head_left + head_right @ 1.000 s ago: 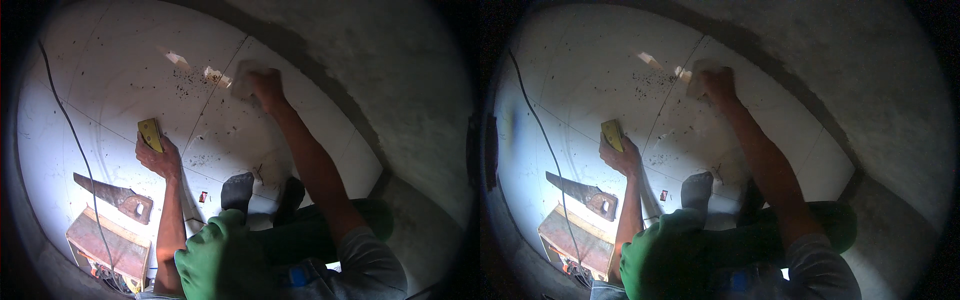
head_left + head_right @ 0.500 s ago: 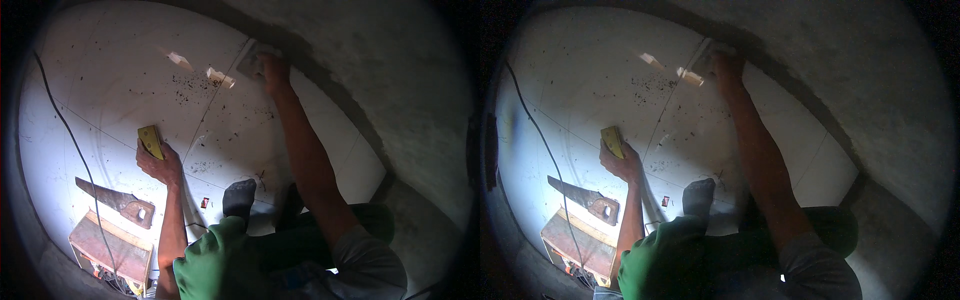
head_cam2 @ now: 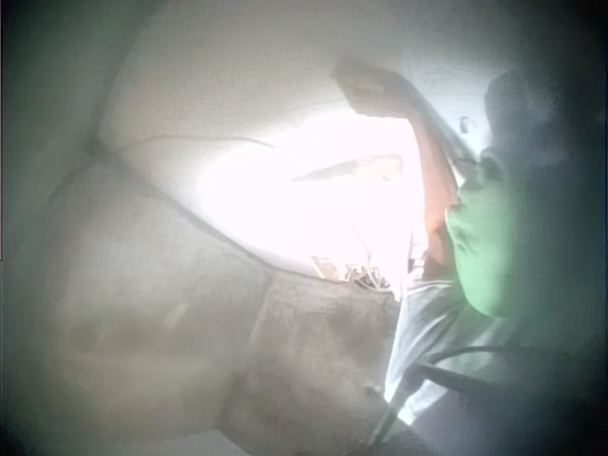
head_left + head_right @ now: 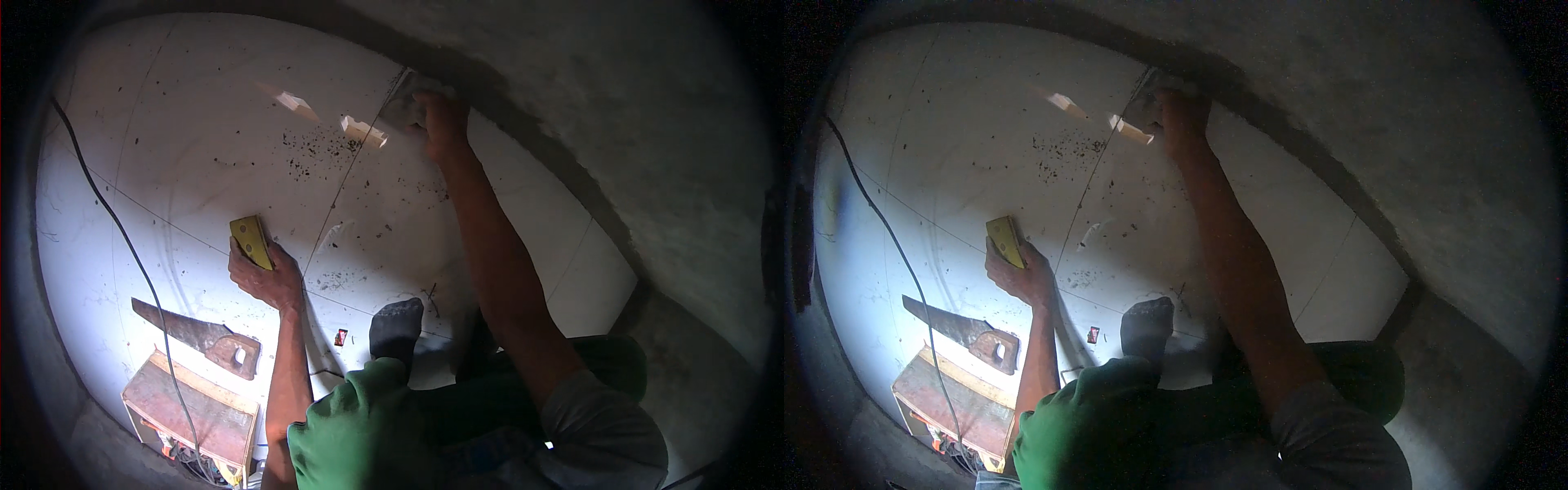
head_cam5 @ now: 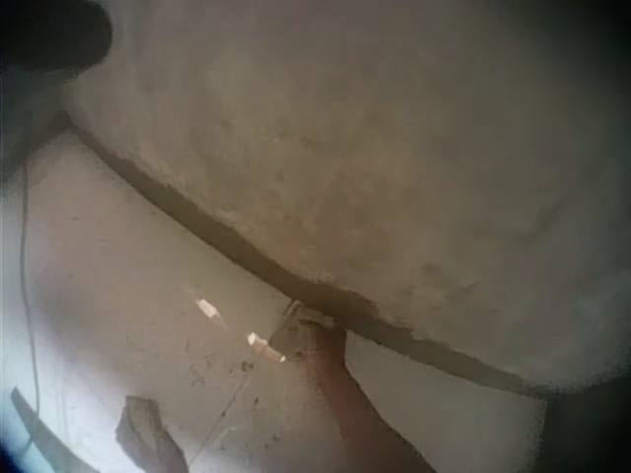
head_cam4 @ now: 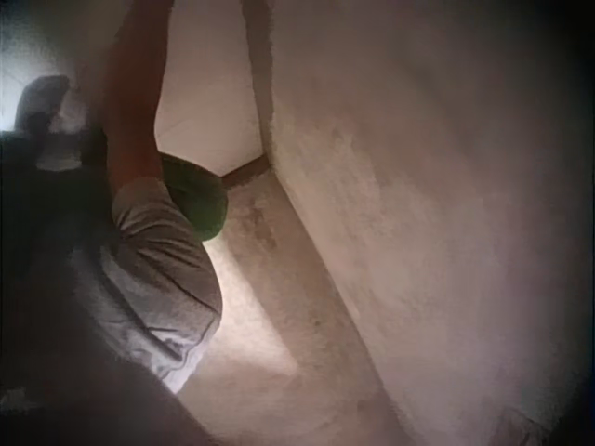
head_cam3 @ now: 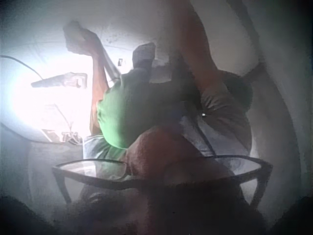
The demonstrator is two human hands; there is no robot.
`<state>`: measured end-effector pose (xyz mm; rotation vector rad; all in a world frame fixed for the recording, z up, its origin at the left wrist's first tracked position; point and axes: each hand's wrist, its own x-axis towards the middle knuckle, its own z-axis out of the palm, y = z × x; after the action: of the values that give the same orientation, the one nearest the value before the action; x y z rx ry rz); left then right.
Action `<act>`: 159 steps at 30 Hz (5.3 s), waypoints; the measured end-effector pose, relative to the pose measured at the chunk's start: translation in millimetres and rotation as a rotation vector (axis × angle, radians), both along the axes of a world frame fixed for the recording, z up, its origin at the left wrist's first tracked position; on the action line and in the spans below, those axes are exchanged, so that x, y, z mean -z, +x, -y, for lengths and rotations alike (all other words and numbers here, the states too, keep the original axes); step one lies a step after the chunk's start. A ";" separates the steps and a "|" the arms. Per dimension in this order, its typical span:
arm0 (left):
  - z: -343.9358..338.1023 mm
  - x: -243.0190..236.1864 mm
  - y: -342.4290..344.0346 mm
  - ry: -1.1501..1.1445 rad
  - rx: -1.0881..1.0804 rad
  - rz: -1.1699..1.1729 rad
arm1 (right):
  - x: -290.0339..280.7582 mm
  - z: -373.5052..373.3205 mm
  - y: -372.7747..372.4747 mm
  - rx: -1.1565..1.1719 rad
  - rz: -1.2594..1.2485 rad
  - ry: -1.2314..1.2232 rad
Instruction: The person applies grout or filler into the joints between wall tiles using a spatula and then smooths the surface using a sanding block.
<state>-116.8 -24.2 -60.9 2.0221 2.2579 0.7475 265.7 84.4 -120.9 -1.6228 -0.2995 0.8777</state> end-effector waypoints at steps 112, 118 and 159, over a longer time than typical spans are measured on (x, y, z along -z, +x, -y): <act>1.8 -2.9 5.3 -0.045 -0.059 -0.025 | -104.4 107.5 27.0 -0.686 1.389 -0.585; 2.9 -2.1 5.4 -0.041 -0.053 -0.037 | -96.1 119.4 32.3 -0.621 1.419 -0.547; 5.7 10.1 -1.8 -0.028 -0.049 -0.102 | -89.4 203.6 91.7 -0.457 1.504 -0.634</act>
<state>-118.6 -29.9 -71.0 2.0450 2.3654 0.6267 357.4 -119.3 -31.5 -2.6240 -1.5842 -0.1788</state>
